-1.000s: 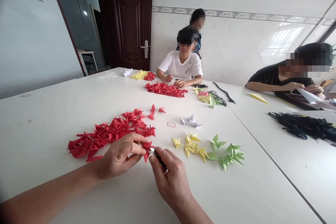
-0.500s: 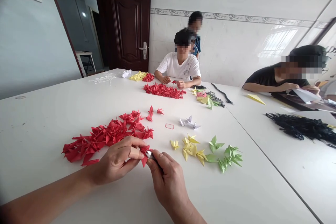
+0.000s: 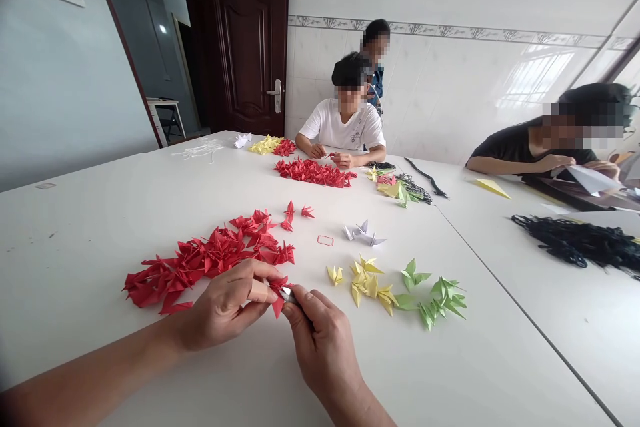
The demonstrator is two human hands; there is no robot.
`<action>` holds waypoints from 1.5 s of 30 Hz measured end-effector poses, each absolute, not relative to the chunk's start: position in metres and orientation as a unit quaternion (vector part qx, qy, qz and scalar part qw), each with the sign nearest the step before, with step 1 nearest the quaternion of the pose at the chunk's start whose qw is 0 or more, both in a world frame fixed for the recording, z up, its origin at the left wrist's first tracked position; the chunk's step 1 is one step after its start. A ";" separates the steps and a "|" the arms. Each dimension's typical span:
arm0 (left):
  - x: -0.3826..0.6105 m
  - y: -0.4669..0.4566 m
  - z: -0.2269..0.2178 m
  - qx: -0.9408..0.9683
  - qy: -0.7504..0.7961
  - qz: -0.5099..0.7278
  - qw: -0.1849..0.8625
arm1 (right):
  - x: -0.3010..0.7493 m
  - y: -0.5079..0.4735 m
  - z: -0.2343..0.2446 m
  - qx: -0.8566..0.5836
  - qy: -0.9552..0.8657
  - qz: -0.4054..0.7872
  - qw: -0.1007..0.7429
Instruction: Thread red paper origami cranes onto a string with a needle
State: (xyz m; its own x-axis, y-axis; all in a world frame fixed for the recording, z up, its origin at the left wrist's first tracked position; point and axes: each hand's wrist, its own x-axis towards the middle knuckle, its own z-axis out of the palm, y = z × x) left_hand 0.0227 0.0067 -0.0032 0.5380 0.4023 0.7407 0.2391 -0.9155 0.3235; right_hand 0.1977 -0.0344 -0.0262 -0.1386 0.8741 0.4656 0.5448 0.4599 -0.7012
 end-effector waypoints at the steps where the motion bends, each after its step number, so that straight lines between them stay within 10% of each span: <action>1: 0.023 0.007 -0.004 0.872 0.184 0.445 0.092 | 0.198 -0.034 -0.026 -0.484 -0.732 0.186 0.443; 36: 0.009 0.029 0.017 0.800 0.333 0.490 0.091 | 0.196 -0.032 -0.029 -0.503 -0.712 0.232 0.432; 45: 0.017 0.155 0.038 0.776 0.576 0.254 0.044 | 0.190 -0.030 -0.024 -0.492 -0.734 0.274 0.379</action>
State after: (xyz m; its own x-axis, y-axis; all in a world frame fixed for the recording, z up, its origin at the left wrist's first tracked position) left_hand 0.0167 0.1548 0.0381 0.2076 0.9161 0.3430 0.8712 -0.3326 0.3610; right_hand 0.1904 -0.0305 -0.0237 -0.2277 0.9308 0.2859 0.5147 0.3643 -0.7761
